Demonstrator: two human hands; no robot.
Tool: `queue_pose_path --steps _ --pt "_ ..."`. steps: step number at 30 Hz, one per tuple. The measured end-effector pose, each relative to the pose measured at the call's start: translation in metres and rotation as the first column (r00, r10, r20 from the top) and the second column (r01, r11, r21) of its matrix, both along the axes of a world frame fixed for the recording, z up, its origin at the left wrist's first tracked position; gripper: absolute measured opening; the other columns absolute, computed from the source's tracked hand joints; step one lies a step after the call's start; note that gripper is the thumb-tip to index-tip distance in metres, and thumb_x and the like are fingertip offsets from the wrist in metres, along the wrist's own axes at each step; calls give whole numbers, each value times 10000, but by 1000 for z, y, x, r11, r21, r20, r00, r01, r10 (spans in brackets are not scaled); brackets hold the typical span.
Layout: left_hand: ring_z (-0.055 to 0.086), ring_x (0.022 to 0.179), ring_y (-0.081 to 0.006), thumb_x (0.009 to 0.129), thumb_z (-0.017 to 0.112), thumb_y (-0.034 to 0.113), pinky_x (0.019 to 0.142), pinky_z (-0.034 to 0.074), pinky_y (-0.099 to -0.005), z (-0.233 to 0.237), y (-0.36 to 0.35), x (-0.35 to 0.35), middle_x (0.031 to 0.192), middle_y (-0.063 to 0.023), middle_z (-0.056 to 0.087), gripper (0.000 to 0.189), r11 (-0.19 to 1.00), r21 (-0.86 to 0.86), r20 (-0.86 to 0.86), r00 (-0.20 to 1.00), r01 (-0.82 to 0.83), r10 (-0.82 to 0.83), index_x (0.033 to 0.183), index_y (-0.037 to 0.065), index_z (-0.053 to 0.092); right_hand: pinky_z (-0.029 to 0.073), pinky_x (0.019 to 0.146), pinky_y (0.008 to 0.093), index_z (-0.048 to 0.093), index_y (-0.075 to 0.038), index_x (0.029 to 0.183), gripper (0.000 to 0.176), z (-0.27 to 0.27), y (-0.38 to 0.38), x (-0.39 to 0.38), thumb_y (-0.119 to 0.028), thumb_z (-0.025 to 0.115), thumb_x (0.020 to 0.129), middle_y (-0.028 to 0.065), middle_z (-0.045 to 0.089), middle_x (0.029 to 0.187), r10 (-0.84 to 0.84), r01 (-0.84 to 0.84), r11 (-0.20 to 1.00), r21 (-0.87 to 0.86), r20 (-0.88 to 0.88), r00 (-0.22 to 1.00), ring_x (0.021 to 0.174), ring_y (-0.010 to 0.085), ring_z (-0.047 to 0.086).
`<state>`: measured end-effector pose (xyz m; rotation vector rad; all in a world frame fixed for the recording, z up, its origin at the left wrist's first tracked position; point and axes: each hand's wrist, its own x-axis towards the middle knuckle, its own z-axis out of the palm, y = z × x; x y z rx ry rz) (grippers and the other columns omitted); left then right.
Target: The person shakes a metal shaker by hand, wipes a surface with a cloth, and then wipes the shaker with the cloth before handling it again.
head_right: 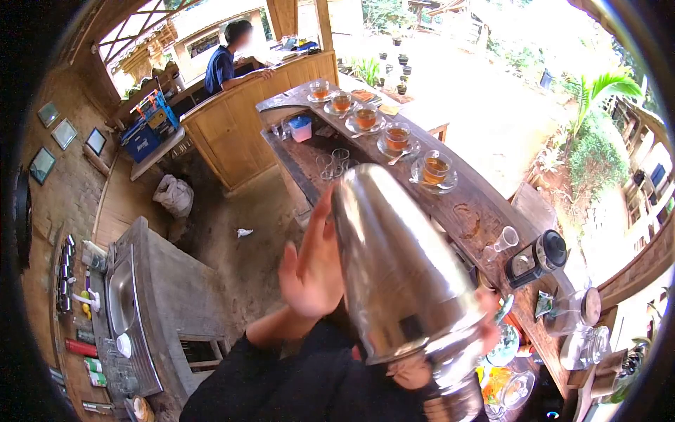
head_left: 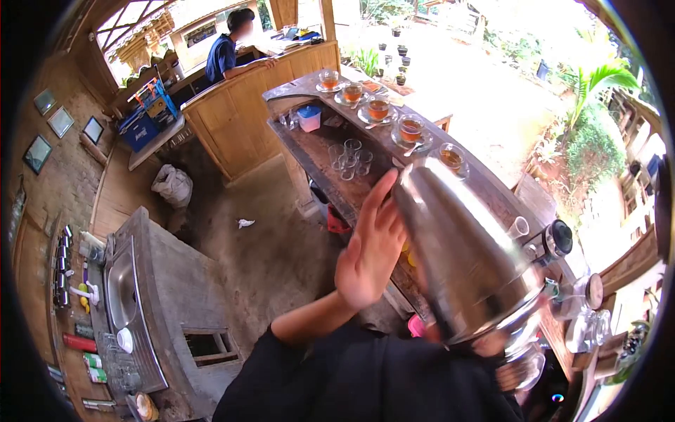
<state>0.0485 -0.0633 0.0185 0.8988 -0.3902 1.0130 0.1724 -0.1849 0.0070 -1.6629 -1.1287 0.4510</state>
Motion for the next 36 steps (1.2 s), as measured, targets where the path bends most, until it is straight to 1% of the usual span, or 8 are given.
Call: queue_pose_path --steps 2,4,7,15,20,25,33,36 --pt "285 1378 -225 962 336 471 1128 185 -366 -32 5 2 1497 -119 294 709 998 -32 -61 996 -62 60 1474 9 172 412 1009 417 483 44 1219 674 -248 30 35 -414 693 771 274 536 1209 -324 506 332 796 -408 854 1151 391 534" --pt "255 1397 -245 939 355 515 1140 145 -368 -59 18 2 1506 -141 270 794 855 -514 -260 962 -61 -88 1487 1 98 416 998 390 480 23 1233 769 -35 60 -26 -301 840 636 233 528 1221 -480 -44 328 944 207 853 1166 356 527" --pt "250 1398 -244 951 371 476 1140 138 -376 -20 6 0 1491 -122 299 765 977 -211 -153 986 25 -58 1483 2 94 401 1012 400 466 -21 1258 737 41 -27 -23 -275 822 666 194 487 1283 209 -155 951 266 -188 960 1238 309 459" --pt "166 1428 -251 935 412 485 1156 73 -400 -3 3 5 1529 -150 200 795 998 65 -73 997 12 -7 1483 11 85 419 995 408 437 -27 1303 691 39 -29 0 -301 744 748 189 498 1290 218 -94 964 249 -537 815 1222 294 479" --pt "144 1434 -262 912 417 569 1157 59 -414 -56 6 3 1555 -145 109 869 952 -307 -284 953 10 -102 1492 32 56 430 984 413 418 -31 1331 664 -15 30 -20 -317 695 799 186 504 1294 -306 -101 629 770 365 879 1212 285 491" --pt "168 1427 -239 936 398 481 1153 101 -403 -3 -8 -1 1542 -126 171 788 986 169 -33 999 8 -3 1494 35 66 440 973 418 400 -35 1359 639 25 -33 -7 -334 646 851 183 511 1298 286 -154 954 257 -626 726 1201 276 504" --pt "183 1424 -233 953 389 486 1150 135 -385 -20 8 -6 1532 -115 222 745 984 165 -83 995 60 -47 1495 56 114 456 958 425 374 -40 1398 606 81 -24 -18 -356 577 923 179 520 1303 168 -271 787 -554 -231 959 1187 263 521" --pt "144 1439 -256 936 395 528 1157 91 -384 -52 21 -1 1536 -142 204 788 936 -353 -209 974 9 -88 1495 46 119 402 1018 447 374 -30 1388 763 -15 44 -11 -392 703 802 181 510 1299 -432 -152 519 841 411 802 1199 315 500"
